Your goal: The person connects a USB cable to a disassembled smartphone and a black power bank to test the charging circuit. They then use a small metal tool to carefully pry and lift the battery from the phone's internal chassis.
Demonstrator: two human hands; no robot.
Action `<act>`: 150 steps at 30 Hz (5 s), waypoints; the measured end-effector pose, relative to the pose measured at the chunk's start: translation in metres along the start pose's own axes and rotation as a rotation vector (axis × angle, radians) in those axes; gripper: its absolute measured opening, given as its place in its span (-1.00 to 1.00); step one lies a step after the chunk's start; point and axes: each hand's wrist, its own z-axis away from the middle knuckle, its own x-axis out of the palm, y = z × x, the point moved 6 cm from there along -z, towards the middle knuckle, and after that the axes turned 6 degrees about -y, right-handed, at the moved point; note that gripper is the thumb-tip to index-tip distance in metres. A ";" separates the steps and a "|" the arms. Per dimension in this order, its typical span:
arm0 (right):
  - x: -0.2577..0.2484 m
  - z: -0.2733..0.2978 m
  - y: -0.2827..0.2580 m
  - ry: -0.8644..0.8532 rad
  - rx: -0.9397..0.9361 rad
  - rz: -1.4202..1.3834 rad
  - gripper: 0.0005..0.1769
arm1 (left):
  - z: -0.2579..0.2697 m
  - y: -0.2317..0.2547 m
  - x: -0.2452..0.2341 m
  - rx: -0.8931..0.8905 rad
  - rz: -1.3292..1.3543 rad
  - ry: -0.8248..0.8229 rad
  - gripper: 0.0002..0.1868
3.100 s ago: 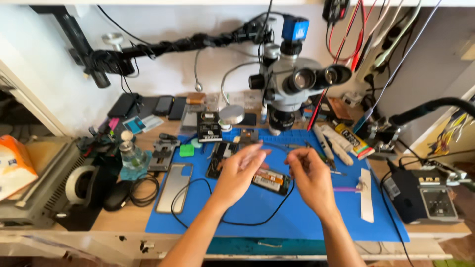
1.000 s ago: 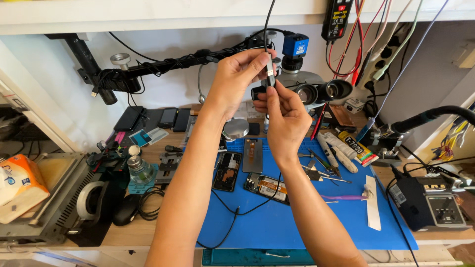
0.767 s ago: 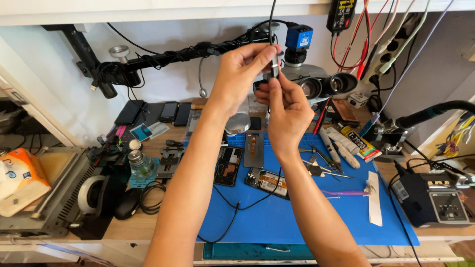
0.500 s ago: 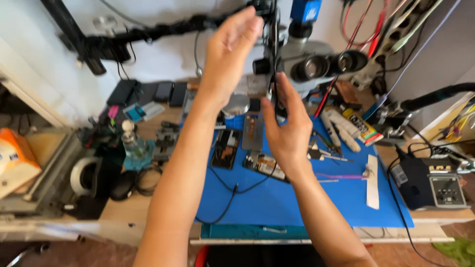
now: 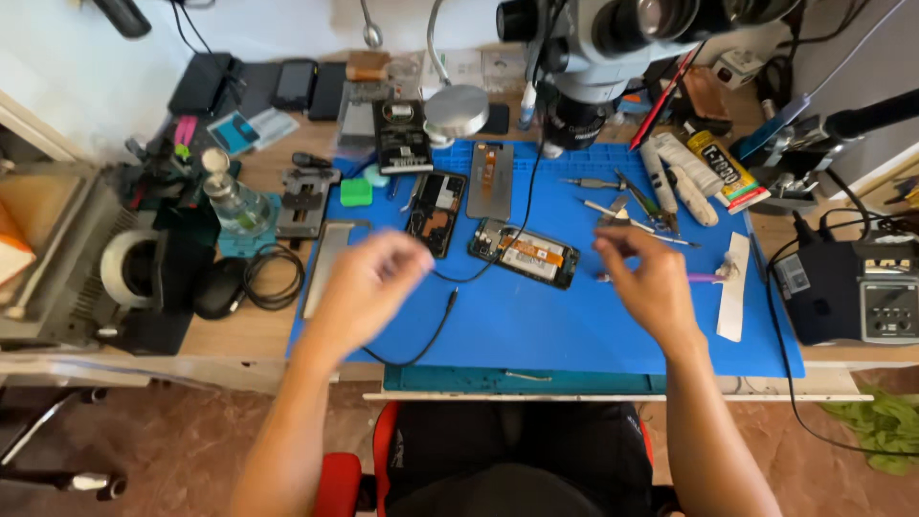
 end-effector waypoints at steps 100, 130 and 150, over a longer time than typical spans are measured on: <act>-0.002 0.007 0.072 0.127 0.457 -0.489 -0.69 | -0.021 0.015 0.185 0.037 0.539 0.083 -0.54; 0.040 0.007 -0.066 0.017 -0.241 -0.316 -0.83 | -0.066 -0.060 0.138 -0.142 1.821 0.413 -0.53; 0.043 0.008 -0.063 0.032 -0.253 -0.323 -0.86 | -0.066 -0.050 0.139 -0.058 1.595 0.385 -0.56</act>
